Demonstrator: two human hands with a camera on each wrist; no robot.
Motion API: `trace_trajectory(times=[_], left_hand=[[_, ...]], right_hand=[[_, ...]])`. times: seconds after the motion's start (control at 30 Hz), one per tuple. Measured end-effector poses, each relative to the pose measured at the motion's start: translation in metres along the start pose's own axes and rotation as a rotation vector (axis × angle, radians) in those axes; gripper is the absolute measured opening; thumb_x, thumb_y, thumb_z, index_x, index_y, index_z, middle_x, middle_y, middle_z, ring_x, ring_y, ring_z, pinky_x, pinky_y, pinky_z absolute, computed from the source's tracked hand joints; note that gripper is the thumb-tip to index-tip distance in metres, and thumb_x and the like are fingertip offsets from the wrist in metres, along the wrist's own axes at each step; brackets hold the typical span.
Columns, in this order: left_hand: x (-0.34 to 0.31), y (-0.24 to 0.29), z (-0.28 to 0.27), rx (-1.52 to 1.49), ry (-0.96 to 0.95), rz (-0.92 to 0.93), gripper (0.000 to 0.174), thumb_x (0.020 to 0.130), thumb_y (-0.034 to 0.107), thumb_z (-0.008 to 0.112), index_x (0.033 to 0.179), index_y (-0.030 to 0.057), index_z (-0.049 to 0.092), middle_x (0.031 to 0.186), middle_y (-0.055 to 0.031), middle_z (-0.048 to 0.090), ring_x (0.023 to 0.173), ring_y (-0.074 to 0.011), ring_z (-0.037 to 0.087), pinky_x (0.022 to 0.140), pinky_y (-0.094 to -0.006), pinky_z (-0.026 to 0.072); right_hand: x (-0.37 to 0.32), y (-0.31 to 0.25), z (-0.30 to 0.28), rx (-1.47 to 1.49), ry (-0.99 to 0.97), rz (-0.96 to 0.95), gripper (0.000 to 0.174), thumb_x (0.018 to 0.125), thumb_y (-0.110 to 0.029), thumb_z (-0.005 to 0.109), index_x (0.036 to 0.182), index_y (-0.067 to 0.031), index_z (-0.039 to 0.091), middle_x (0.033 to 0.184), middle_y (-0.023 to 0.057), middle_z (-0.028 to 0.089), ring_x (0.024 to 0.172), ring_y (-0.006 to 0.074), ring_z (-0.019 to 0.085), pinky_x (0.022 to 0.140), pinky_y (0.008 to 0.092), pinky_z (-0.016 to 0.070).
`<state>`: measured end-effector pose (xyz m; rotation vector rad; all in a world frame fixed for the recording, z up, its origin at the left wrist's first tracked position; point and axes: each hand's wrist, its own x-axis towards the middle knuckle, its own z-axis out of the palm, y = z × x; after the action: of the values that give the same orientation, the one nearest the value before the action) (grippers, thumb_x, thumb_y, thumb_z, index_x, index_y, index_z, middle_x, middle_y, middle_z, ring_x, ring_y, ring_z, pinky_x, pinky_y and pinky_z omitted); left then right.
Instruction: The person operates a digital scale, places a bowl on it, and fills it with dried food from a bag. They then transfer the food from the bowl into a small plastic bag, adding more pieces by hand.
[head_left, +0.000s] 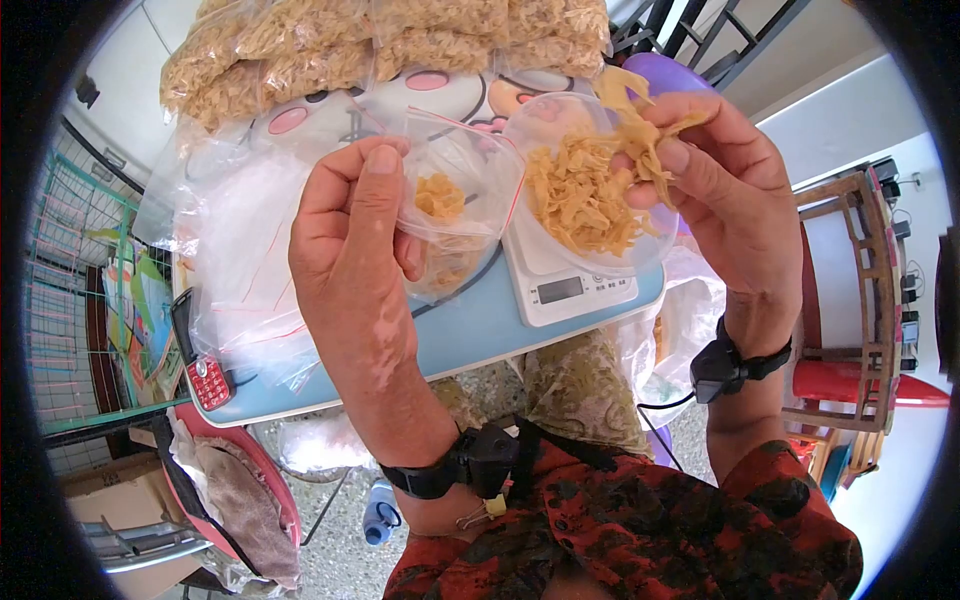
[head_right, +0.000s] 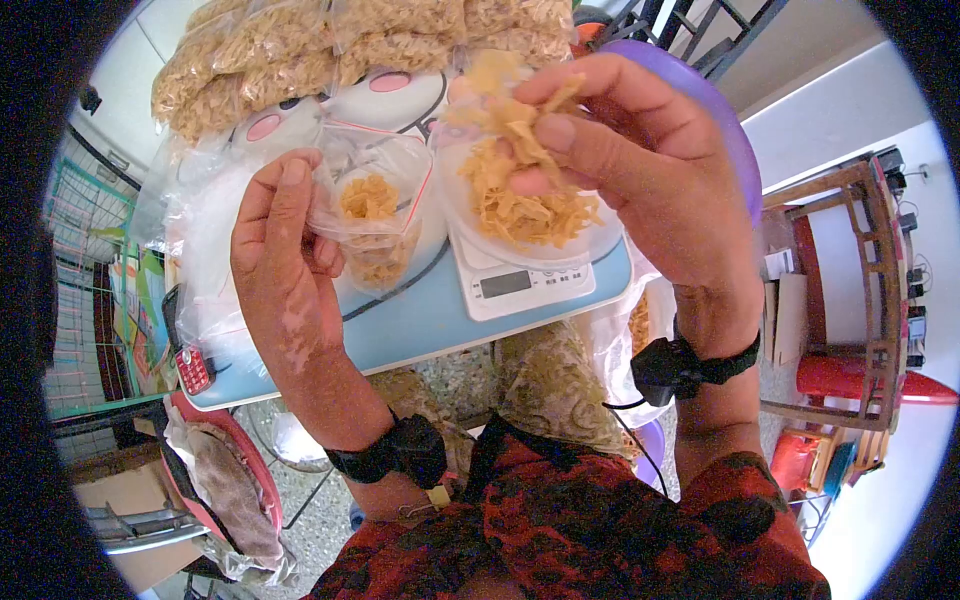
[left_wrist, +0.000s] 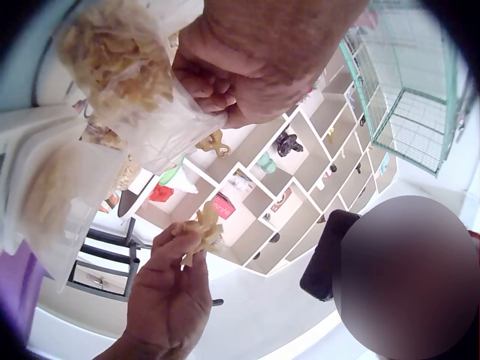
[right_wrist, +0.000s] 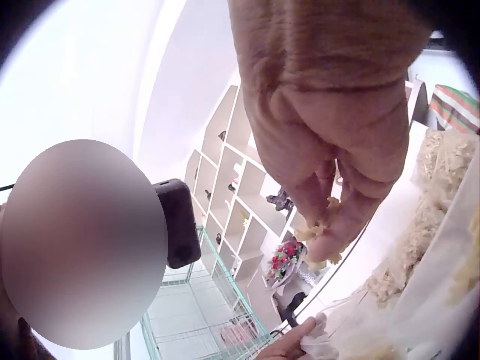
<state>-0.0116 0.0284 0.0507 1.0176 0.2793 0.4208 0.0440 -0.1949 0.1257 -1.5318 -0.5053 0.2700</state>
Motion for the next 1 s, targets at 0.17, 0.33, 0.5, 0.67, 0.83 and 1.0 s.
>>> trace_trajectory(times=[0.17, 0.33, 0.5, 0.67, 0.83, 1.0], left_hand=[[0.0, 0.001, 0.0, 0.005, -0.012, -0.003, 0.019, 0.093, 0.024, 0.066, 0.102, 0.0071, 0.067, 0.073, 0.0074, 0.056, 0.052, -0.001, 0.037, 0.044, -0.018, 0.0249], [0.0, 0.003, -0.002, -0.005, -0.03, -0.016, 0.021, 0.094, 0.024, 0.066, 0.104, 0.0066, 0.066, 0.072, 0.0069, 0.055, 0.052, -0.0014, 0.037, 0.045, -0.019, 0.0241], [0.0, 0.004, -0.004, -0.032, -0.038, -0.012, 0.021, 0.094, 0.025, 0.066, 0.103, 0.0068, 0.067, 0.072, 0.0067, 0.055, 0.052, -0.0015, 0.038, 0.045, -0.019, 0.0246], [-0.001, 0.006, -0.004, -0.025, -0.033, -0.029, 0.02, 0.094, 0.026, 0.066, 0.102, 0.0077, 0.067, 0.071, 0.0067, 0.055, 0.052, -0.0016, 0.038, 0.044, -0.0187, 0.0246], [-0.002, 0.007, -0.005, -0.014, -0.004, -0.02, 0.018, 0.093, 0.025, 0.067, 0.101, 0.0083, 0.068, 0.071, 0.0072, 0.054, 0.052, -0.0014, 0.038, 0.044, -0.0183, 0.0256], [-0.001, 0.009, -0.008, -0.013, 0.021, -0.009, 0.018, 0.093, 0.025, 0.067, 0.1, 0.0081, 0.068, 0.071, 0.0067, 0.054, 0.052, -0.0014, 0.038, 0.044, -0.0177, 0.0267]], right_hand=[[0.015, -0.012, 0.03, -0.158, -0.067, -0.047, 0.021, 0.094, 0.0, 0.058, 0.115, 0.0037, 0.059, 0.107, 0.0123, 0.065, 0.097, 0.0177, 0.067, 0.081, 0.0279, 0.0592], [0.031, 0.001, 0.051, -0.361, -0.168, -0.085, 0.017, 0.093, 0.0, 0.06, 0.11, 0.0031, 0.061, 0.108, 0.0069, 0.063, 0.098, 0.012, 0.063, 0.08, 0.0258, 0.057], [0.032, 0.009, 0.062, -0.736, -0.228, -0.167, 0.017, 0.09, 0.004, 0.06, 0.105, -0.0007, 0.063, 0.102, 0.002, 0.059, 0.091, 0.0086, 0.06, 0.076, 0.0243, 0.0542], [0.037, 0.016, 0.071, -0.808, -0.185, -0.368, 0.01, 0.084, -0.005, 0.06, 0.093, -0.0017, 0.062, 0.087, 0.013, 0.061, 0.081, 0.0285, 0.061, 0.07, 0.0378, 0.05], [0.051, 0.02, 0.084, -0.829, -0.147, -0.536, 0.012, 0.084, -0.012, 0.057, 0.084, -0.0013, 0.061, 0.08, 0.0187, 0.063, 0.079, 0.0398, 0.061, 0.068, 0.0469, 0.0476], [0.052, 0.025, 0.089, -0.87, -0.162, -0.435, 0.014, 0.085, -0.014, 0.056, 0.084, -0.0015, 0.062, 0.075, 0.0203, 0.063, 0.075, 0.0406, 0.063, 0.067, 0.0473, 0.0488]])
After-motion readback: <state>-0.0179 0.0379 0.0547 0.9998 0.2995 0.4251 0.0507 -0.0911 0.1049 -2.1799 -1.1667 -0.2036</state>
